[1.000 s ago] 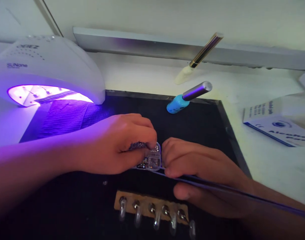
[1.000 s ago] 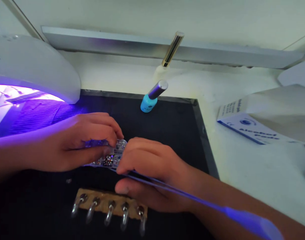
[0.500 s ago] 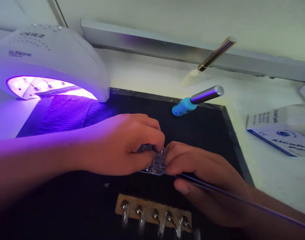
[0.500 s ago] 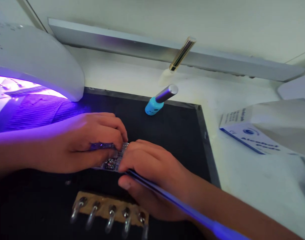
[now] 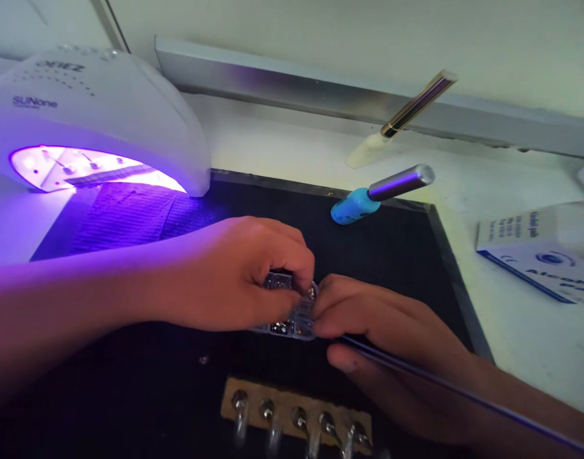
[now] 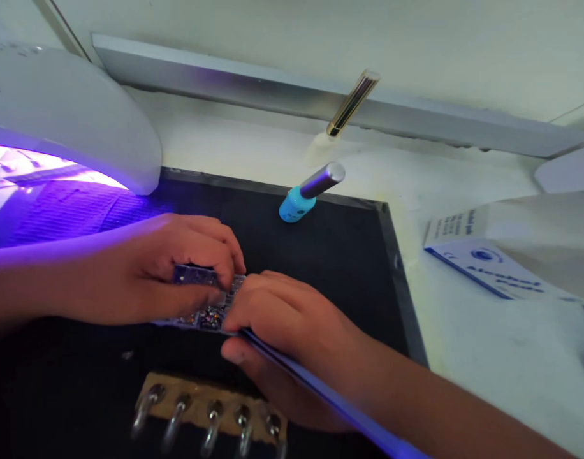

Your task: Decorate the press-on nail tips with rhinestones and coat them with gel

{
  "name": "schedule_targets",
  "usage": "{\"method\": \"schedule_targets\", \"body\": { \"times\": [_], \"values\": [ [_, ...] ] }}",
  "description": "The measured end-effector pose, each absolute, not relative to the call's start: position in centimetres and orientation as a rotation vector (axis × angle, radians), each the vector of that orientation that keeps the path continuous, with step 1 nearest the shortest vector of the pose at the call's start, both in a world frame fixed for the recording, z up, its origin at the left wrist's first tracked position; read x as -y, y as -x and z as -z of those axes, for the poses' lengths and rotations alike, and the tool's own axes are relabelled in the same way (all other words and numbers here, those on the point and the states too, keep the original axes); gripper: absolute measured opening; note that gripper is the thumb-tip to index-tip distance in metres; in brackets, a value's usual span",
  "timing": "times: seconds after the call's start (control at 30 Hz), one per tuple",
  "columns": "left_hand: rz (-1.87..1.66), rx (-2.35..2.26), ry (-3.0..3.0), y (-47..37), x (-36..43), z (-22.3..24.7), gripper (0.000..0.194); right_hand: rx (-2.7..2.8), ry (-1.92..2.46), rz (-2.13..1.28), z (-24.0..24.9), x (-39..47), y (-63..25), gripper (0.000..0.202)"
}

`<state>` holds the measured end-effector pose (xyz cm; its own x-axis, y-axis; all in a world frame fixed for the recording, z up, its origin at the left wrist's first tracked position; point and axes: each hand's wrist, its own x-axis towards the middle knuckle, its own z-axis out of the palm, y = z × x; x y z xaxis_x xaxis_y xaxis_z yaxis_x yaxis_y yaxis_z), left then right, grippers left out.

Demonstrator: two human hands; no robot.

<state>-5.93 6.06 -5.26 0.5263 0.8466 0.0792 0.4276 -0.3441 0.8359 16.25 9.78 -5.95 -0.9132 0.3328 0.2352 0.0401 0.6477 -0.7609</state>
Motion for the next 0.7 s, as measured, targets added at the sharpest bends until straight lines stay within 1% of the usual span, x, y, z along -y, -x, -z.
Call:
{"method": "schedule_targets", "body": {
  "times": [0.4, 0.7],
  "values": [
    [-0.666, -1.017, -1.991, 6.04, -6.16, 5.36, 0.015, 2.539, 0.280, -1.138, 5.64, -9.76, -16.01, 0.015],
    [-0.659, -1.019, -1.977, 6.04, -6.13, 5.26, 0.015, 2.519, 0.288, -1.143, 5.77, -9.73, -16.07, 0.015]
  ]
}}
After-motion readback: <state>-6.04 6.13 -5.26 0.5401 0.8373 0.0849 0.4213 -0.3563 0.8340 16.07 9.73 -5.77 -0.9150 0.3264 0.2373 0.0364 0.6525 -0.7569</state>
